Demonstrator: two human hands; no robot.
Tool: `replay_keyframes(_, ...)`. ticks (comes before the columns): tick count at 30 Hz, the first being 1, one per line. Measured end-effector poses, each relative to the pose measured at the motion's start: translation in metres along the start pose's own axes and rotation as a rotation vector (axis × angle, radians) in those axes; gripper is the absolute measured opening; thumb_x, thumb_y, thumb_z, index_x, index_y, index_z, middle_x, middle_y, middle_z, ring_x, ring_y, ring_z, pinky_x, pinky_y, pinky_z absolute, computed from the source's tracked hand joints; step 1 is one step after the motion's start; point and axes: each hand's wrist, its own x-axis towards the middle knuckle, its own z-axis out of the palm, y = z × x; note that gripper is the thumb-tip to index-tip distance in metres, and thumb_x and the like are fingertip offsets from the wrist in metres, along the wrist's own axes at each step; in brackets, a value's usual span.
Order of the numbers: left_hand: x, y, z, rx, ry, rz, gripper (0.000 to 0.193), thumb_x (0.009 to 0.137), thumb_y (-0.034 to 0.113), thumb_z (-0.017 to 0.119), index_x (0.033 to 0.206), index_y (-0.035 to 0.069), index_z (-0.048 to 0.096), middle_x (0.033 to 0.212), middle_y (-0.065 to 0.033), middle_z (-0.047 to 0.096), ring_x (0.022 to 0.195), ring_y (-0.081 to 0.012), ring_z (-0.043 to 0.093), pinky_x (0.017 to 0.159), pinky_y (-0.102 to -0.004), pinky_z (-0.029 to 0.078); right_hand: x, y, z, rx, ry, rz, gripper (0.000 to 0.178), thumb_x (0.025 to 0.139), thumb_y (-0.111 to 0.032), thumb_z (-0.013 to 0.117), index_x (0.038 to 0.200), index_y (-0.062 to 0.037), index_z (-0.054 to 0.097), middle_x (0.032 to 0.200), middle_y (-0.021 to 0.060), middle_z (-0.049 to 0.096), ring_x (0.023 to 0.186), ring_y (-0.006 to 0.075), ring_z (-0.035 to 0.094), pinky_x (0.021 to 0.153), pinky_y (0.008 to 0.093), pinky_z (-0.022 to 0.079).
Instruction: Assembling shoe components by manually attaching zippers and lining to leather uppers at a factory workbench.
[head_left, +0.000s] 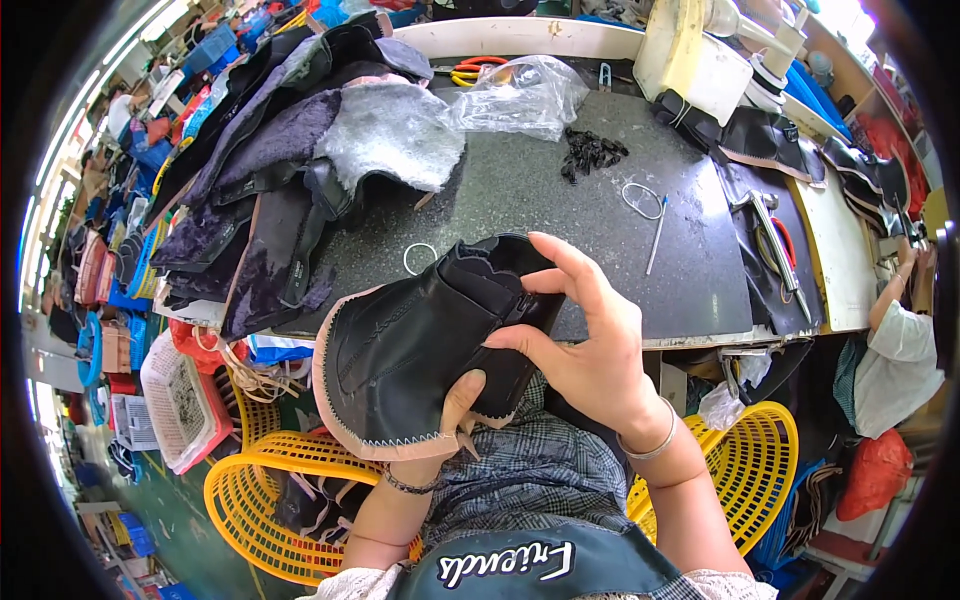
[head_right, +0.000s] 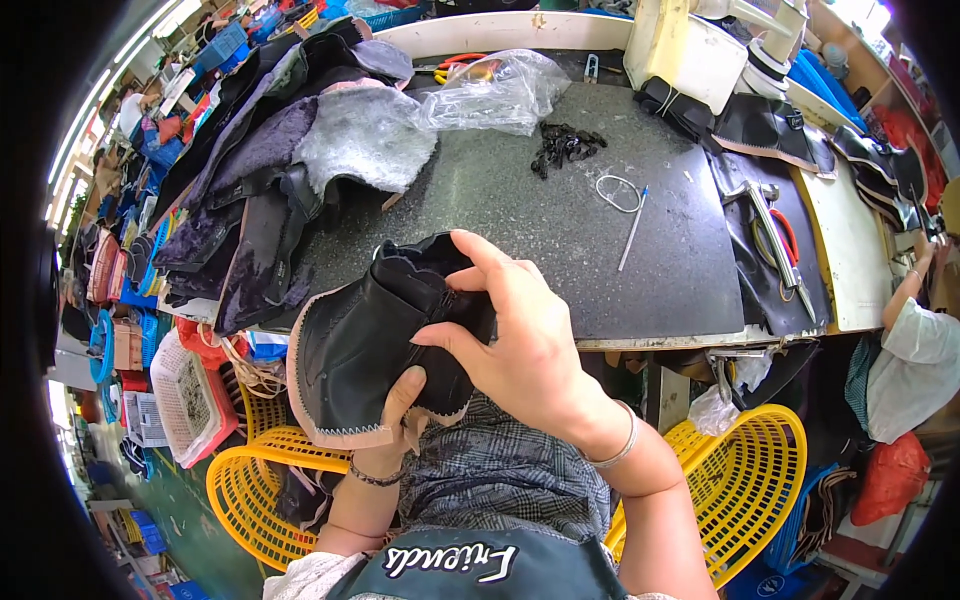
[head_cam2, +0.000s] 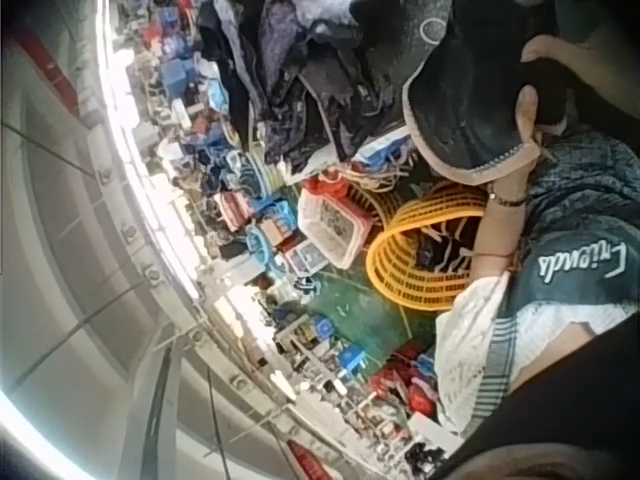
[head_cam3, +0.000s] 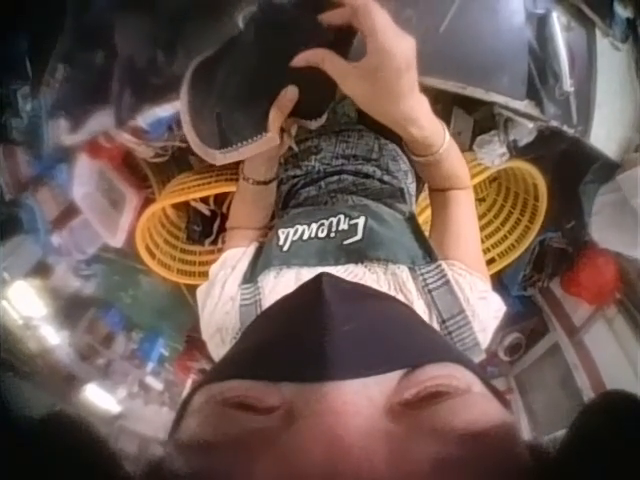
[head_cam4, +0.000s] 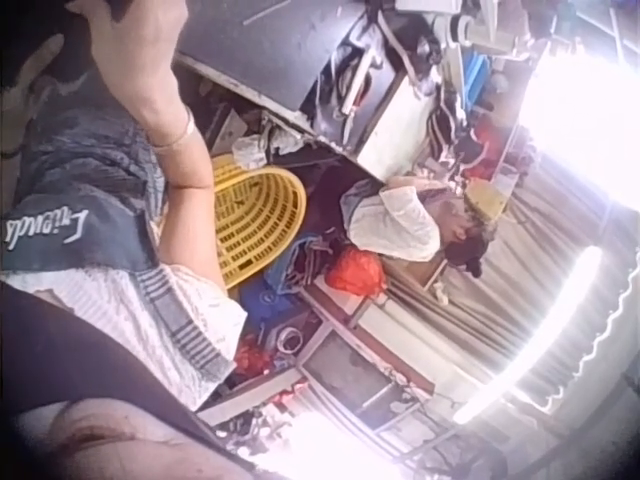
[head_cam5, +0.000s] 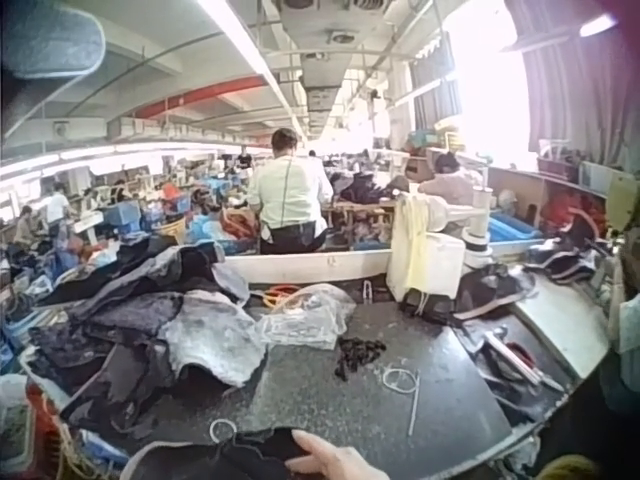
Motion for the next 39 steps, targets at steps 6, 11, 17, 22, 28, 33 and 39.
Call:
replay_keyframes(6, -0.003, -0.007, -0.005, -0.015, 0.06, -0.098, 0.056, 0.084, 0.006, 0.07, 0.134, -0.002, 0.046, 0.13, -0.0139, 0.055, 0.119, -0.024, 0.054, 0.103, -0.0355, 0.042, -0.001, -0.007, 0.007, -0.083, 0.065, -0.003, 0.082, 0.062, -0.005, 0.087, 0.134, 0.0013, 0.047, 0.089, 0.0111, 0.069, 0.083, 0.0155, 0.068, 0.074, 0.0264, 0.054)
replay_keyframes(11, 0.002, -0.004, -0.005, 0.052, 0.05, -0.047, 0.057, 0.084, 0.007, 0.071, 0.135, -0.002, 0.046, 0.13, -0.0144, 0.055, 0.119, -0.0244, 0.054, 0.103, -0.0353, 0.042, -0.002, -0.005, 0.008, -0.067, 0.082, 0.034, 0.086, 0.062, -0.006, 0.088, 0.136, 0.0002, 0.045, 0.084, 0.0091, 0.069, 0.082, 0.0148, 0.068, 0.074, 0.026, 0.054)
replay_keyframes(17, 0.012, 0.012, 0.009, 0.308, -0.048, 0.161, 0.051, 0.086, 0.01, 0.068, 0.132, -0.001, 0.05, 0.127, -0.0129, 0.058, 0.118, -0.022, 0.056, 0.101, -0.0334, 0.043, 0.006, 0.002, 0.002, 0.015, -0.086, -0.057, 0.072, 0.065, -0.015, 0.085, 0.129, -0.0011, 0.052, 0.089, 0.0124, 0.068, 0.078, 0.0255, 0.061, 0.074, 0.032, 0.051)
replay_keyframes(22, 0.017, 0.005, 0.0, 0.37, -0.079, 0.414, 0.055, 0.077, 0.016, 0.076, 0.126, 0.001, 0.056, 0.126, -0.0133, 0.059, 0.115, -0.0269, 0.057, 0.102, -0.0383, 0.042, 0.009, 0.027, 0.023, 0.077, 0.182, 0.039, 0.04, 0.069, -0.005, 0.081, 0.105, 0.0006, 0.066, 0.086, 0.0119, 0.066, 0.078, 0.0239, 0.061, 0.071, 0.0321, 0.05)
replay_keyframes(28, 0.011, 0.038, -0.009, -0.528, 0.195, 0.001, 0.045, 0.09, 0.001, 0.055, 0.133, -0.003, 0.042, 0.13, -0.0141, 0.052, 0.116, -0.0248, 0.056, 0.098, -0.041, 0.046, -0.005, 0.011, 0.004, -0.33, 0.21, -0.138, 0.06, 0.074, -0.016, 0.078, 0.124, 0.0046, 0.053, 0.118, 0.0197, 0.056, 0.11, 0.0316, 0.052, 0.094, 0.0396, 0.041)
replay_keyframes(33, 0.006, -0.001, 0.018, -0.637, 0.063, 0.413, 0.064, 0.093, 0.009, 0.059, 0.145, -0.002, 0.025, 0.143, -0.0126, 0.041, 0.13, -0.0199, 0.04, 0.11, -0.0357, 0.031, 0.024, -0.041, 0.043, -0.268, -0.394, -0.43, 0.096, 0.086, -0.07, 0.035, 0.145, 0.0054, 0.029, 0.148, 0.0266, 0.032, 0.141, 0.0383, 0.027, 0.115, 0.0507, 0.013)
replay_keyframes(39, 0.027, 0.015, -0.007, 0.322, 0.116, 0.441, 0.013, 0.089, 0.007, 0.062, 0.098, -0.003, 0.062, 0.077, -0.004, 0.067, 0.071, -0.0079, 0.058, 0.06, -0.025, 0.045, 0.07, -0.03, 0.081, -0.286, -0.439, -0.023, 0.05, 0.096, -0.044, 0.046, 0.101, 0.0031, 0.062, 0.079, 0.0199, 0.067, 0.08, 0.0395, 0.066, 0.085, 0.0455, 0.048)
